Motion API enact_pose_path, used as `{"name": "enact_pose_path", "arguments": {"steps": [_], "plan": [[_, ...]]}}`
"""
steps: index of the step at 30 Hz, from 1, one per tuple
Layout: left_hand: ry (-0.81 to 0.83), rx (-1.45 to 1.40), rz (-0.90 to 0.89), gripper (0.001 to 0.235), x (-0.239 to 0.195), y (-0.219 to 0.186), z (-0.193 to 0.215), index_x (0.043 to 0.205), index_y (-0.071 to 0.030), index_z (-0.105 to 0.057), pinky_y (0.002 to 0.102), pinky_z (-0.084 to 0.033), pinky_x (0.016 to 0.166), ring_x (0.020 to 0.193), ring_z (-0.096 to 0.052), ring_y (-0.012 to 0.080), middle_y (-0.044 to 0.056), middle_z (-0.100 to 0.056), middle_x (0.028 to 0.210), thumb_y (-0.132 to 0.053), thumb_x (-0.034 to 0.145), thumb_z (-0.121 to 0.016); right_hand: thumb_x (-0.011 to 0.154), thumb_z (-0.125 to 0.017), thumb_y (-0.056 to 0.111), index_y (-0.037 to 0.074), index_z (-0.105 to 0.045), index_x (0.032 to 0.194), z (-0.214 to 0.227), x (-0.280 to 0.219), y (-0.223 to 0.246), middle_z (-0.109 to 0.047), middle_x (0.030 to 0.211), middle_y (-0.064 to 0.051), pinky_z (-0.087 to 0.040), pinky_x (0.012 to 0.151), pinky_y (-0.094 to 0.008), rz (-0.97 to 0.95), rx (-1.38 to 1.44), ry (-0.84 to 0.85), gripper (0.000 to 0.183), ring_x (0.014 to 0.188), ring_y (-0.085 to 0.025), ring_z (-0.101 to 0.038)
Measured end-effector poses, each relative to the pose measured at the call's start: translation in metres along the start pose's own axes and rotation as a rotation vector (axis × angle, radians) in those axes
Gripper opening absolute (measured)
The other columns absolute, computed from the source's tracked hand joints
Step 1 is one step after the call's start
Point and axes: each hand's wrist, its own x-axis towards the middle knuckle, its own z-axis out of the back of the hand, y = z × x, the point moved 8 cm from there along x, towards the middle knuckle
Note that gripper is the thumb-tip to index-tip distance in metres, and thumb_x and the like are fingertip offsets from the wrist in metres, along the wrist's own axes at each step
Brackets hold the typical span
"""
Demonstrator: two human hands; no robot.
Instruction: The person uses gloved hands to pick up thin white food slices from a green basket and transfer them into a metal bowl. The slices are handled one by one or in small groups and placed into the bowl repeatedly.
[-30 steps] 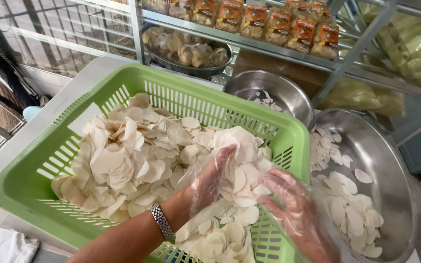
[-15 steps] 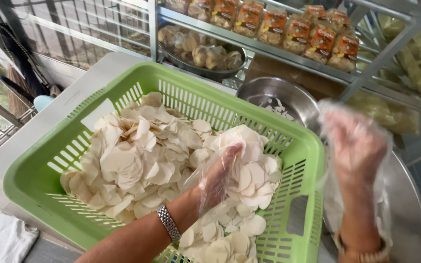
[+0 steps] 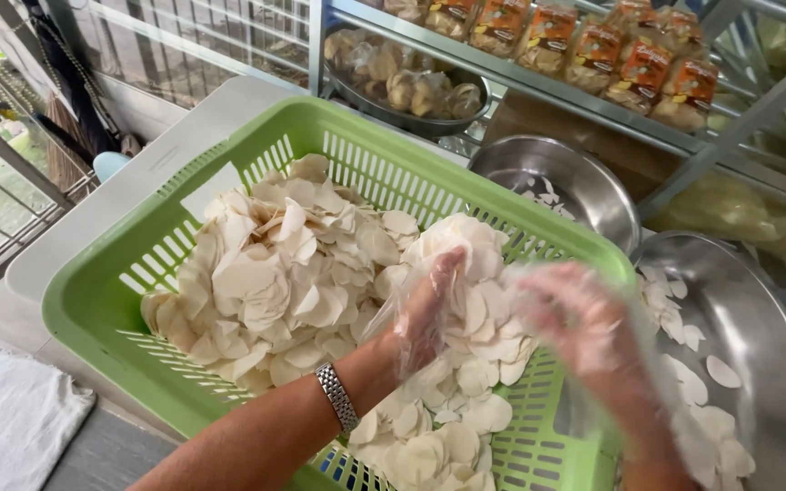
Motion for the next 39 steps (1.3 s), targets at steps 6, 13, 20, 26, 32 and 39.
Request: {"name": "enact_pose_path", "arguments": {"steps": [6,13,20,26,32,39], "plan": [[0.08,0.263,0.01,0.092,-0.021,-0.003,-0.013,0.161,-0.022,-0.005,0.062,-0.01,0.124,0.156,0.0,0.0316,0.008,0.005,0.17,-0.069,0.085,-0.026,0.086,-0.075,0.005,0.001,-0.05,0.135,-0.038,-0.063,-0.051,-0.067,0.135,-0.014,-0.066,0.098,-0.03,-0.27,-0.115,0.109,0.055,0.122,-0.021,-0.073],[0.062,0.233,0.045,0.095,-0.017,0.001,-0.01,0.162,-0.023,-0.004,0.057,-0.015,0.125,0.156,-0.007,0.0348,0.012,0.003,0.169,-0.07,0.084,-0.031,0.085,-0.079,0.016,0.004,-0.073,0.111,-0.043,-0.055,0.01,-0.071,0.112,-0.013,-0.062,0.087,-0.035,0.249,-0.71,0.091,0.029,0.1,-0.024,-0.071],[0.021,0.265,0.058,0.089,-0.016,0.0,-0.006,0.162,-0.03,-0.011,0.062,-0.008,0.124,0.156,-0.002,0.0323,0.006,0.0,0.171,-0.069,0.084,-0.026,0.094,-0.066,0.01,0.011,-0.073,0.104,-0.025,-0.05,-0.009,-0.071,0.115,-0.006,-0.065,0.098,-0.025,-0.07,-0.02,0.048,0.013,0.115,-0.019,-0.067],[0.086,0.273,0.076,0.094,-0.016,0.0,-0.006,0.163,-0.03,-0.005,0.054,-0.002,0.125,0.157,0.003,0.023,-0.005,0.007,0.171,-0.07,0.081,-0.031,0.118,-0.087,0.019,0.001,-0.089,0.111,0.088,0.01,-0.044,-0.069,0.083,-0.009,-0.043,0.065,-0.039,0.309,-0.928,-0.385,0.019,0.068,-0.021,-0.054],[0.052,0.31,0.053,0.084,-0.02,-0.01,-0.011,0.162,-0.026,-0.007,0.054,0.0,0.125,0.157,0.003,0.0238,-0.002,0.004,0.171,-0.063,0.089,-0.023,0.092,-0.081,0.04,0.01,-0.075,0.127,0.104,0.085,-0.177,-0.073,0.123,-0.009,-0.052,0.092,-0.032,-0.49,-0.885,-0.066,0.047,0.107,-0.024,-0.07],[0.091,0.269,-0.01,0.092,0.005,0.007,0.004,0.162,-0.023,-0.006,0.05,0.002,0.124,0.157,0.005,0.0179,-0.005,0.006,0.171,-0.069,0.084,-0.026,0.112,-0.07,0.018,0.0,-0.078,0.108,0.026,0.045,-0.012,-0.078,0.096,-0.014,-0.052,0.053,-0.03,0.0,-0.67,-0.08,0.02,0.074,-0.022,-0.071]]}}
